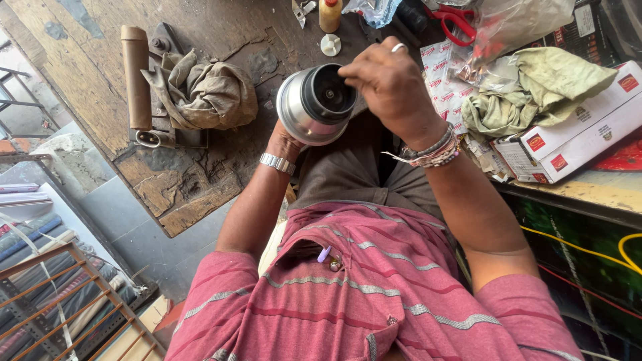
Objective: The person assembles a small metal appliance, likely a grinder jar, by inserting a blade assembly and a rubber gasket into the jar. They use pliers to handle small parts and a cloth to wipe components before fitting them together.
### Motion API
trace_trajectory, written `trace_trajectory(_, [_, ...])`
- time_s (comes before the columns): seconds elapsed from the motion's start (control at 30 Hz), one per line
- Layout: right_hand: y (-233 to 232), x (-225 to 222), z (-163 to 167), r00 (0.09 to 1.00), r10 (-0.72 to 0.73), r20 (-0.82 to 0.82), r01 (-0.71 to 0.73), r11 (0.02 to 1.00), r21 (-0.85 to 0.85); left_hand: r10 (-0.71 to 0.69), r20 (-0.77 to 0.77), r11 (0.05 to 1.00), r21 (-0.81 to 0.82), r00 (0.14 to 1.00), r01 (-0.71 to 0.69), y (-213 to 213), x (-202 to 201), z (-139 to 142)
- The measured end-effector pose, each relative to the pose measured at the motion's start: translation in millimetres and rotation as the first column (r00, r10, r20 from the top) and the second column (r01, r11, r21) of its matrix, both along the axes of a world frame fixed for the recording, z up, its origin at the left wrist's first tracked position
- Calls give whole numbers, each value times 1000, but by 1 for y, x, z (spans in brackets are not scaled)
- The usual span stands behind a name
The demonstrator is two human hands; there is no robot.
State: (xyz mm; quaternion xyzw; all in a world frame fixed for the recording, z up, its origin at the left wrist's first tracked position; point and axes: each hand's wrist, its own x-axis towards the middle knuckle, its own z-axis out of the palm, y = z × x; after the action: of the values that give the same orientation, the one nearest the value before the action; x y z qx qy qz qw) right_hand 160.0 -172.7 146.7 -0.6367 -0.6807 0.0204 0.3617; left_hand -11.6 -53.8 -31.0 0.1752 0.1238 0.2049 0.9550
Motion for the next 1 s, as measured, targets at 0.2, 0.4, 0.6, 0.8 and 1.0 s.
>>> trace_trajectory(0.2, [-8,6,-6,935,-119,-334,117,993,-27,33,-10,988,-149,999,-34,-2,1,-7])
trace_trajectory(0.4, [-11,9,-19,899,-198,-390,175,980,-95,44,22,961,-274,999,-36,-2,-3,-14])
trace_trajectory(0.6, [-13,20,-45,899,-287,-332,247,956,-159,64,37,966,-255,997,-53,-3,-7,-20])
trace_trajectory(0.8, [-1,40,-109,922,-362,138,382,908,-174,54,30,947,-319,998,-42,-3,-18,-25])
trace_trajectory(1.0, [48,35,-159,956,-165,241,197,974,-114,65,19,940,-337,998,-55,-3,-27,-29])
